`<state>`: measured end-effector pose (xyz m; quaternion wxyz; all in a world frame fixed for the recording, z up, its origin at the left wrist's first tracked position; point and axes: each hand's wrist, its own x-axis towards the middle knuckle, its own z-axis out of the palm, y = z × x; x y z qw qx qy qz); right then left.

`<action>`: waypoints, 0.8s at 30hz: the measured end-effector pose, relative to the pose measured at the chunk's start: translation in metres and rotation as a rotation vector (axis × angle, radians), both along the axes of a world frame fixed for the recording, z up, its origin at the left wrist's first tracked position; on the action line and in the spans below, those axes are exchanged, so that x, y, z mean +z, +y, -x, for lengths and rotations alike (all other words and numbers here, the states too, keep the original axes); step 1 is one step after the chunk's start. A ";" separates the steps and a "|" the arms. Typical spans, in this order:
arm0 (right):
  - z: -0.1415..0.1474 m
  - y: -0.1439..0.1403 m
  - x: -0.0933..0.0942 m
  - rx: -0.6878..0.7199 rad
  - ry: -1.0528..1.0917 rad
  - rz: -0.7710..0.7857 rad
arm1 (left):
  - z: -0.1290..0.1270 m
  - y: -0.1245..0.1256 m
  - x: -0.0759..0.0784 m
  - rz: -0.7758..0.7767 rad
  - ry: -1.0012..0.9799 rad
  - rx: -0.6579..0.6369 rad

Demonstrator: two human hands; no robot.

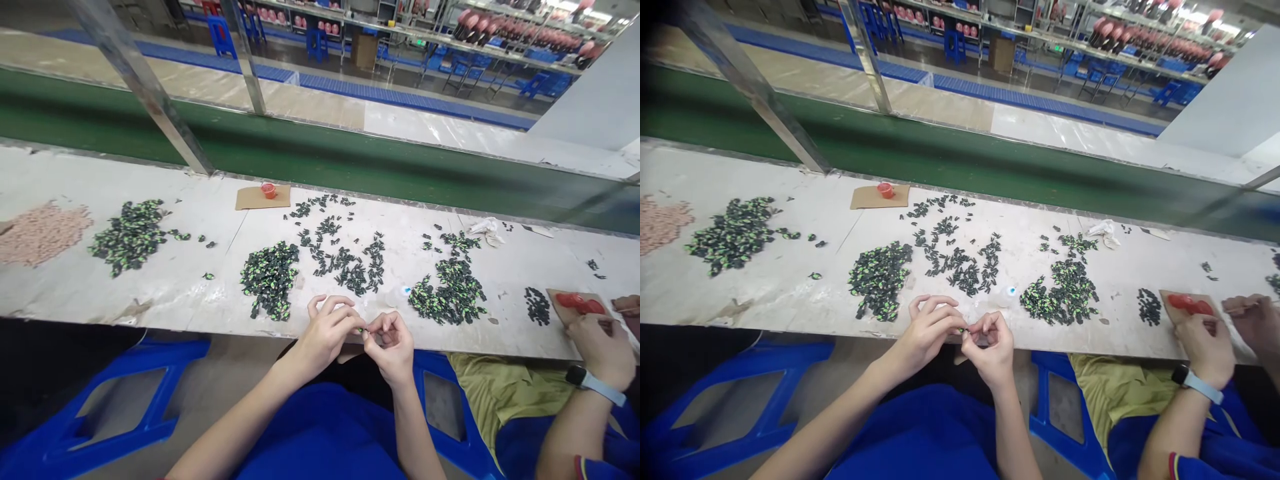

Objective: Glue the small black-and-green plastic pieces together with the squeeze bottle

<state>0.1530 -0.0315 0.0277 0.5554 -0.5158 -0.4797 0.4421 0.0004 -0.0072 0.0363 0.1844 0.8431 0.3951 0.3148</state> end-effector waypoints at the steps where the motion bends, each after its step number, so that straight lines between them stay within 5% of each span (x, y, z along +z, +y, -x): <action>1: -0.007 -0.001 0.001 0.036 -0.060 -0.003 | -0.002 0.000 -0.001 0.029 0.014 -0.030; 5: -0.041 0.000 0.010 0.081 -0.316 -0.075 | 0.001 0.009 -0.005 0.088 0.074 -0.030; 10: -0.084 0.014 0.012 -0.418 -0.560 -0.189 | 0.039 0.039 -0.013 0.025 0.119 0.432; 14: -0.097 0.024 0.004 -0.466 -0.848 -0.281 | 0.064 0.060 -0.011 -0.028 0.176 0.734; 20: -0.071 0.025 -0.016 -0.230 -1.037 -0.202 | 0.068 0.070 -0.017 -0.056 0.235 0.683; 24: -0.052 0.029 -0.022 -0.227 -0.977 -0.148 | 0.073 0.072 -0.022 -0.011 0.249 0.579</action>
